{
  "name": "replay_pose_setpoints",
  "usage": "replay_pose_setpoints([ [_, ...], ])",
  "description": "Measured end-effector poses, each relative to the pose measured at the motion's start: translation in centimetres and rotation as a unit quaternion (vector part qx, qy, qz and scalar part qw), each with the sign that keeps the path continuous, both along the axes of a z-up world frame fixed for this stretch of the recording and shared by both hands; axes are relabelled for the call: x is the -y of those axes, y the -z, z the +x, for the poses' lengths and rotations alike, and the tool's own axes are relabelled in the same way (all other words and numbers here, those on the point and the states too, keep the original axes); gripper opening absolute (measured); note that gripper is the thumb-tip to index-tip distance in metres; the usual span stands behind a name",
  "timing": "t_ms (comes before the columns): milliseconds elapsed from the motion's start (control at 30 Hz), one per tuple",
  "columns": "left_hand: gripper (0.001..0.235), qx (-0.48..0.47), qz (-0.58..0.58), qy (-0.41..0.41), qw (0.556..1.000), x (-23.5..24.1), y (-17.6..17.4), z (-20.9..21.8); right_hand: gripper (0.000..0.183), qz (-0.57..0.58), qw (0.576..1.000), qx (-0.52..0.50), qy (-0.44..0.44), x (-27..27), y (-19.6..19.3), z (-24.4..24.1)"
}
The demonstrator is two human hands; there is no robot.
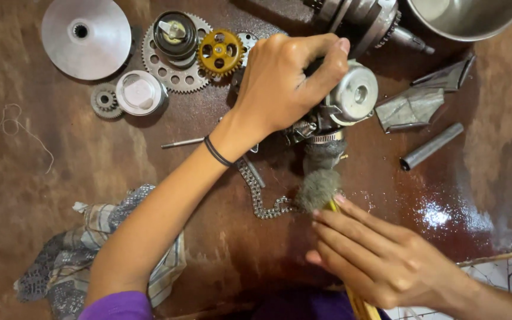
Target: Cleaning a motorcycle carburetor using a brush and cleaning solvent on a workbench.
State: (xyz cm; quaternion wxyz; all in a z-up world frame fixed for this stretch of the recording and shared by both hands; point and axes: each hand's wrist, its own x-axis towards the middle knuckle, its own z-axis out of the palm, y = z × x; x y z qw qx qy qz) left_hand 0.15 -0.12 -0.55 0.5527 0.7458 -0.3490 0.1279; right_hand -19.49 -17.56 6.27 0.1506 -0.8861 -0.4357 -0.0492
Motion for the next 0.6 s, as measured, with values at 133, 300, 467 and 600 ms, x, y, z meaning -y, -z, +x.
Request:
replay_pose_setpoints([
  [133, 0.042, -0.016, 0.025, -0.029, 0.999, 0.1, -0.4, -0.3, 0.021, -0.027, 0.996, 0.053, -0.061, -0.3, -0.5, 1.6],
  [300, 0.040, 0.012, 0.000, -0.017, 1.000, 0.0, 0.0, -0.2, 0.026, -0.050, 0.991, -0.017, -0.125, -0.6, -0.6, 2.5],
  [467, 0.038, -0.011, 0.016, -0.019, 1.000, 0.0, -0.7, -0.2, 0.023, -0.001, 0.999, -0.011, -0.042, -0.6, 0.2, 2.1],
  [600, 0.036, -0.017, 0.011, -0.024, 1.000, 0.1, -0.8, -0.2, 0.020, 0.015, 0.998, -0.032, -0.052, -0.2, 0.5, 2.0],
])
